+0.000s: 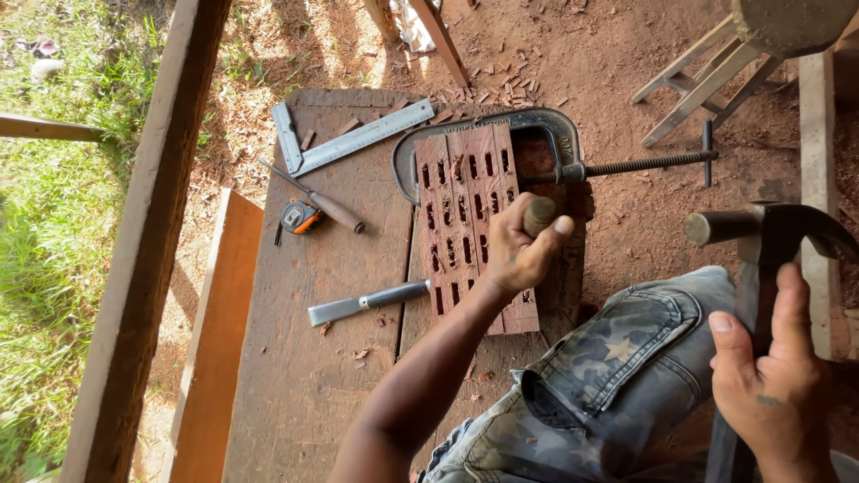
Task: Use a hammer and chisel to carve repetitive patterns into a wooden block secured by a C-clamp.
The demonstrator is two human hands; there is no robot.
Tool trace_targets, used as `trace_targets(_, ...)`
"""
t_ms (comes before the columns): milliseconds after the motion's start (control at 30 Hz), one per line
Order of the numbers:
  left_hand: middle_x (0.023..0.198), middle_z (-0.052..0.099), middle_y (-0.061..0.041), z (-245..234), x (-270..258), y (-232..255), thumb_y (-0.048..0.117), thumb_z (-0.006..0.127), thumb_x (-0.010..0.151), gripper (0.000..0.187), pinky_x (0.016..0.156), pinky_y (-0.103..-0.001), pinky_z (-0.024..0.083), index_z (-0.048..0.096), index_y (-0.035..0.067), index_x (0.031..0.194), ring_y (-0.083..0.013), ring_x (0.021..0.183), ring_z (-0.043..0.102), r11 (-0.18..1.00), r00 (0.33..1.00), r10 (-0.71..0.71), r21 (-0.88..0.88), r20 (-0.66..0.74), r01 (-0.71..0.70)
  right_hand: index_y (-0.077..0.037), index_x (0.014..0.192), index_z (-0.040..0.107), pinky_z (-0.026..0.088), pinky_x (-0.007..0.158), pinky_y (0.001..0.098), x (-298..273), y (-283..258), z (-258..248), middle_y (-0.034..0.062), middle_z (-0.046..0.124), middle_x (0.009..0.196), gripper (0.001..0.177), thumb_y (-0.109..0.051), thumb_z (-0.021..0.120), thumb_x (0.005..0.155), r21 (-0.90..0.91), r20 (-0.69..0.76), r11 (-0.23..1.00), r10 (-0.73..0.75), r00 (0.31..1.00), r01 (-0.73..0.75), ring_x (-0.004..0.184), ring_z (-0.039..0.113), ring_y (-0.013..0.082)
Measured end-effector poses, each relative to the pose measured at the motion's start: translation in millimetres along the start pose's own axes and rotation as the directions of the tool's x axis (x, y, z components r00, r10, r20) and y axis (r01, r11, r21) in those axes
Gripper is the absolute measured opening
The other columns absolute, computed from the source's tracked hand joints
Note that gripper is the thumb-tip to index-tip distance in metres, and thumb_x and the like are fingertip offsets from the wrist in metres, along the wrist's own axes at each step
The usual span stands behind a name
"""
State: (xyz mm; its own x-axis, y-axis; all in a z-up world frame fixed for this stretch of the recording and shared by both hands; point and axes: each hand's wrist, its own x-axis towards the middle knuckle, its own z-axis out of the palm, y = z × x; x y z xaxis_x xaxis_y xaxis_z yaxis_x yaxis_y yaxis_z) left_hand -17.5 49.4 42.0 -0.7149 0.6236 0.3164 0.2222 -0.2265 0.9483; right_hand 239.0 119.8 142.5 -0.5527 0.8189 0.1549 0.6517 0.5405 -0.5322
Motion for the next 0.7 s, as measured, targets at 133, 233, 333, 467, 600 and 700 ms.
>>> trace_targets(133, 0.069, 0.056, -0.002, 5.7, 6.0, 9.6, 0.052, 0.06, 0.089, 0.047, 0.046, -0.03, 0.048, 0.058, 0.006, 0.085, -0.017, 0.057, 0.057, 0.996, 0.988, -0.09, 0.037, 0.122, 0.087, 0.018, 0.169, 0.042, 0.045, 0.052, 0.0395, -0.5, 3.3, 1.5, 0.0223, 0.061, 0.067, 0.07, 0.005, 0.067, 0.105, 0.055, -0.001, 0.998, -0.004, 1.0, 0.004, 0.051, 0.058, 0.0318)
trace_targets(233, 0.072, 0.058, -0.002, 11.5, 13.4, 15.1, 0.052, 0.062, 0.088, 0.046, 0.049, -0.031, 0.052, 0.061, 0.006, 0.09, -0.0173, 0.06, 0.06, 0.987, 0.969, -0.163, 0.036, 0.186, 0.158, 0.019, 0.17, 0.038, 0.044, 0.052, 0.0397, -2.0, 7.5, 5.0, 0.0262, 0.062, 0.078, 0.072, 0.008, 0.065, 0.104, 0.115, -0.002, 0.993, 0.005, 1.0, -0.005, 0.052, 0.056, 0.0314)
trace_targets(333, 0.081, 0.063, -0.006, 19.3, 23.7, 30.6, 0.053, 0.064, 0.085, 0.05, 0.056, -0.032, 0.06, 0.063, 0.006, 0.099, -0.0195, 0.069, 0.066, 0.952, 0.918, -0.303, 0.038, 0.257, 0.303, 0.02, 0.171, 0.036, 0.044, 0.053, 0.0388, -2.7, 8.6, 5.9, 0.0263, 0.061, 0.08, 0.072, 0.009, 0.065, 0.105, 0.131, -0.007, 0.991, 0.007, 1.0, -0.006, 0.052, 0.054, 0.0304)
trace_targets(467, 0.083, 0.061, -0.007, 23.2, 32.5, 35.6, 0.058, 0.062, 0.08, 0.058, 0.054, -0.031, 0.054, 0.063, 0.004, 0.102, -0.0186, 0.067, 0.062, 0.912, 0.873, -0.41, 0.113, 0.265, 0.395, 0.02, 0.169, 0.038, 0.044, 0.053, 0.0394, -0.4, 9.9, 5.5, 0.0257, 0.06, 0.076, 0.07, 0.009, 0.064, 0.105, 0.126, -0.005, 0.992, -0.012, 1.0, 0.012, 0.051, 0.055, 0.031)
trace_targets(600, 0.078, 0.056, -0.003, 15.3, 25.5, 22.6, 0.059, 0.061, 0.083, 0.052, 0.054, -0.032, 0.055, 0.061, 0.008, 0.092, -0.0179, 0.066, 0.061, 0.939, 0.9, -0.343, 0.078, 0.269, 0.335, 0.02, 0.17, 0.035, 0.043, 0.052, 0.0383, -0.7, 7.3, 3.1, 0.0238, 0.059, 0.072, 0.072, 0.01, 0.063, 0.104, 0.132, -0.002, 0.991, -0.032, 0.999, 0.032, 0.051, 0.053, 0.0294)
trace_targets(700, 0.075, 0.059, -0.001, 10.3, 15.9, 9.6, 0.067, 0.055, 0.085, 0.055, 0.049, -0.032, 0.057, 0.057, 0.012, 0.084, -0.0177, 0.062, 0.063, 0.981, 0.929, -0.195, 0.07, 0.315, 0.183, 0.019, 0.17, 0.039, 0.044, 0.052, 0.0385, -1.1, 5.3, 1.6, 0.0199, 0.058, 0.064, 0.07, 0.005, 0.066, 0.107, 0.051, -0.004, 0.999, -0.009, 1.0, 0.009, 0.05, 0.055, 0.0306)
